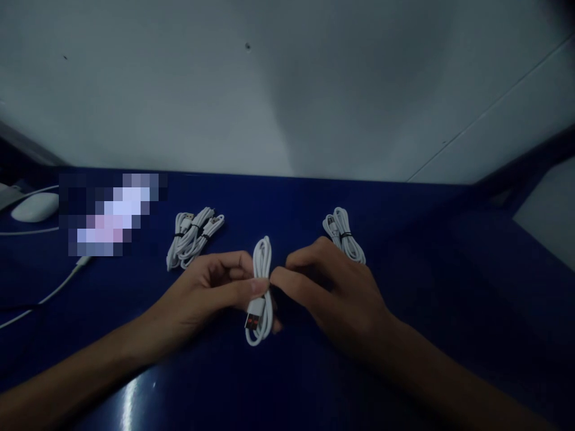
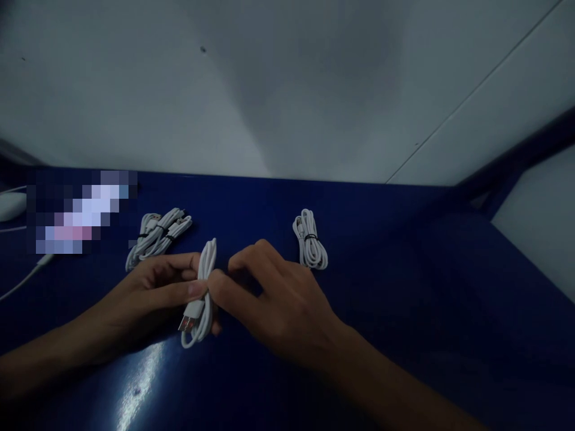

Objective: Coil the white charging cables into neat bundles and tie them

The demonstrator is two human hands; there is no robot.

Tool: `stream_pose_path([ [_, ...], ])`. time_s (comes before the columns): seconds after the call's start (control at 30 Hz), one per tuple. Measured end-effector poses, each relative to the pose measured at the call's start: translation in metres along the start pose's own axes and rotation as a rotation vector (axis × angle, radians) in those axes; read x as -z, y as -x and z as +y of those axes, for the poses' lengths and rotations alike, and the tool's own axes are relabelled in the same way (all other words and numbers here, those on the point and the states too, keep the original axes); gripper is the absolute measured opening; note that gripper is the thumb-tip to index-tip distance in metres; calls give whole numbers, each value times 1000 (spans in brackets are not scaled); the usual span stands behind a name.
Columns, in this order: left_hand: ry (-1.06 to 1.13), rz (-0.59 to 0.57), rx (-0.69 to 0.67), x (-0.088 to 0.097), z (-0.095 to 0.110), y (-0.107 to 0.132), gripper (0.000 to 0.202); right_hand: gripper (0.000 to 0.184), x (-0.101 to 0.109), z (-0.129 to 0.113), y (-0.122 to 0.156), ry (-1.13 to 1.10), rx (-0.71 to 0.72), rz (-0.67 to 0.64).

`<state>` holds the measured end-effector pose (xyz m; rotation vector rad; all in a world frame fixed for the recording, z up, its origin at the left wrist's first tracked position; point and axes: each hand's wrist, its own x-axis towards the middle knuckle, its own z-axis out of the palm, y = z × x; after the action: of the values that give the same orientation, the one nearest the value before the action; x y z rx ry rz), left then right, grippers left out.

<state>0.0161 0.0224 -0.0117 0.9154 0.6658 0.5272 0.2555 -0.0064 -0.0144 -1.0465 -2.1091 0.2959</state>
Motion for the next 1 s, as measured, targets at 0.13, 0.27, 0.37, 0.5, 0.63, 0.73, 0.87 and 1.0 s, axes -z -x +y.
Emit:
stream_pose_path([
  [0.13, -17, -6, -1, 2, -1, 0, 12, 18, -3, -1, 0, -12, -40, 8],
  [0.27, -68, 9, -44, 0, 1, 0, 13, 24, -4, -3, -1, 23, 66, 20],
  [0.37, -190, 85, -93, -2, 4, 2, 17, 21, 1, -9, -5, -148, -50, 13],
  [0.5, -344, 166, -159, -5, 6, 4, 21, 20, 11, -17, -9, -402, -426, -100],
  [0.63, -419, 202, -203, -5, 4, 5, 19, 18, 13, -17, -10, -584, -580, -141],
  [0.73, -454, 233, -256, -6, 3, 4, 18, 12, 12, -13, -9, -481, -469, -53],
  [0.87, -492, 265, -297, -6, 4, 4, 15, 14, 9, -10, -6, -371, -360, -13],
  [1.0, -494, 285, -303, -6, 5, 5, 17, 16, 6, -9, -6, -344, -299, 32],
])
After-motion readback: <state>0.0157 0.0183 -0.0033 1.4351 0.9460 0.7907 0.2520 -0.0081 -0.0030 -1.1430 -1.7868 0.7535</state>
